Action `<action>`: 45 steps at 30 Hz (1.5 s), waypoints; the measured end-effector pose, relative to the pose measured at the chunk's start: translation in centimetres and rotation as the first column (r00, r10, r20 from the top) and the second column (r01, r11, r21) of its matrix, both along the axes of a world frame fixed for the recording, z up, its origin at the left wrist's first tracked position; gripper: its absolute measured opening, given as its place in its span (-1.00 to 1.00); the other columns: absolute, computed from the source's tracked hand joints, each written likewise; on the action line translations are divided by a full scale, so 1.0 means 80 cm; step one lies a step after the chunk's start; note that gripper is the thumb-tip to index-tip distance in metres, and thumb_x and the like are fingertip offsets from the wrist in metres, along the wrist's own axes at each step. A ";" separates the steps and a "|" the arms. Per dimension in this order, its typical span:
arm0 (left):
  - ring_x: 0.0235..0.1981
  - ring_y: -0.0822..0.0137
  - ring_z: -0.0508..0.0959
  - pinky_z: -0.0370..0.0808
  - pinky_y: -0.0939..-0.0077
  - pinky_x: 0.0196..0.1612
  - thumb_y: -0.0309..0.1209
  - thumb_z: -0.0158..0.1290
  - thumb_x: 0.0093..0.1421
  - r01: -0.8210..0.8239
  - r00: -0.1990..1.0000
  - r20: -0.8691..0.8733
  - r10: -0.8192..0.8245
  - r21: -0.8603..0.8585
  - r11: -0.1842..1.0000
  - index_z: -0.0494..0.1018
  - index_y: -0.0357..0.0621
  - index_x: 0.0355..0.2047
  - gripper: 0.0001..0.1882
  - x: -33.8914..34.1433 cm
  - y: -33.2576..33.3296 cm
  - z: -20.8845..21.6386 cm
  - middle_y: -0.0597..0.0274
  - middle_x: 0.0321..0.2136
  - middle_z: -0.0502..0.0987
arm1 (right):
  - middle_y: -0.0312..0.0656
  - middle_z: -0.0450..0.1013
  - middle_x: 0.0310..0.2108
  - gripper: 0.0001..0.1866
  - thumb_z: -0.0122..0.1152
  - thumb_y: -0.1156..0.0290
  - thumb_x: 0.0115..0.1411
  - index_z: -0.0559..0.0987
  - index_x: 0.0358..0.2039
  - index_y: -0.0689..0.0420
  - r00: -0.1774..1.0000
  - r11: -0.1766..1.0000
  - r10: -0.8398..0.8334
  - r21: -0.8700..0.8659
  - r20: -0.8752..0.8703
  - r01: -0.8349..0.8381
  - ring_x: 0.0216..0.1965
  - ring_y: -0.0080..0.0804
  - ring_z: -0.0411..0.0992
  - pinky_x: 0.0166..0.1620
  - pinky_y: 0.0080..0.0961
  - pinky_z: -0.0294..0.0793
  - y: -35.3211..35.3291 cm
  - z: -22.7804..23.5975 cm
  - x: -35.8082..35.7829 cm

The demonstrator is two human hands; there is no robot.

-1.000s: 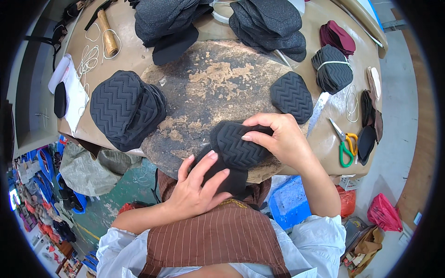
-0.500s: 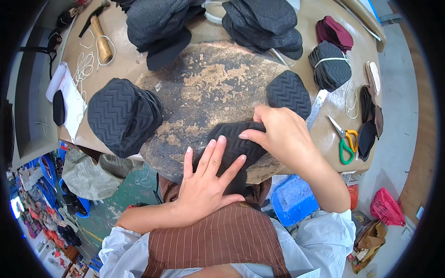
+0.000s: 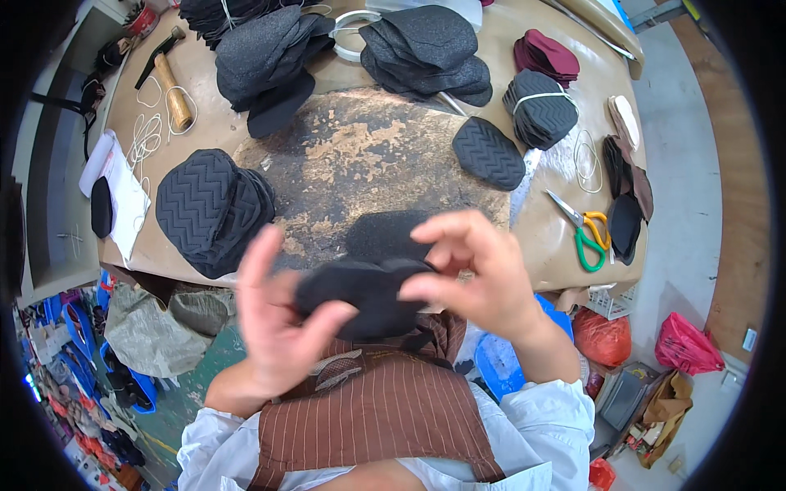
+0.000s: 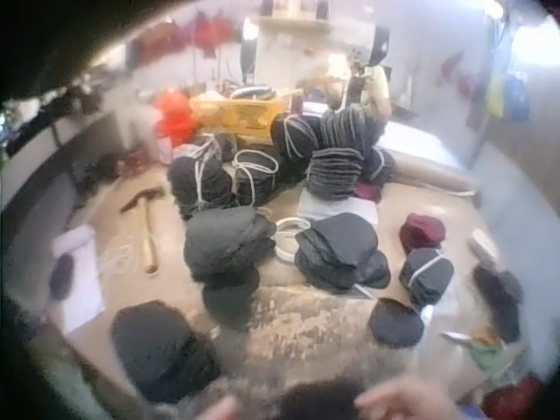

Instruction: The person repeatedly picks up black, textured shoe insoles from a workbench, aligns them, and stacks them into neat piles. The person handles the insoles one by one, occasionally adjusting the stacks to ensure they are straight before placing them back on the table.

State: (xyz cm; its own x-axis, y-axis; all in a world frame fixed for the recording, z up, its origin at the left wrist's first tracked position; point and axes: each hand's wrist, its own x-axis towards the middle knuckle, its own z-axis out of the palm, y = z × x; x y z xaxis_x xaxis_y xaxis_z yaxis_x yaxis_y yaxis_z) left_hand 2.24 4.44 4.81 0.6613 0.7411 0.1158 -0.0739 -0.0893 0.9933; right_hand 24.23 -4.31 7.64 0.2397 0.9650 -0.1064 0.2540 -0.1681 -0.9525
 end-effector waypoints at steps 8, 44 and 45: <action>-0.02 0.29 0.44 0.43 0.53 -0.04 -0.57 0.20 0.06 -0.496 0.751 -0.215 0.624 0.440 0.749 0.15 -0.27 0.19 -0.30 -0.060 0.129 0.011 -0.05 0.03 0.34 | -0.05 0.53 -0.30 -0.53 0.37 0.32 0.03 0.50 -0.11 0.33 0.484 0.883 -0.283 0.029 0.828 0.468 -0.26 -0.29 0.51 -0.15 -0.47 0.46 0.018 -0.088 0.137; 0.14 0.08 0.27 0.26 0.09 0.13 -0.25 0.32 -0.10 0.281 0.873 -0.485 0.051 0.586 0.760 0.39 -0.11 -0.05 -0.41 -0.027 -0.049 -0.070 -0.11 0.10 0.28 | -0.18 0.56 -0.42 -0.79 0.32 0.45 0.08 0.58 -0.29 0.28 0.992 0.958 0.064 -0.285 0.113 -0.029 -0.35 -0.60 0.48 -0.26 -0.59 0.45 0.045 -0.061 0.014; 0.16 0.08 0.27 0.25 0.08 0.14 -0.24 0.32 -0.10 0.276 0.876 -0.479 0.051 0.585 0.763 0.38 -0.11 -0.03 -0.38 -0.027 -0.049 -0.070 -0.12 0.10 0.27 | -0.18 0.56 -0.42 -0.80 0.32 0.45 0.08 0.59 -0.30 0.28 0.991 0.960 0.062 -0.279 0.116 -0.028 -0.35 -0.60 0.48 -0.26 -0.59 0.45 0.045 -0.061 0.014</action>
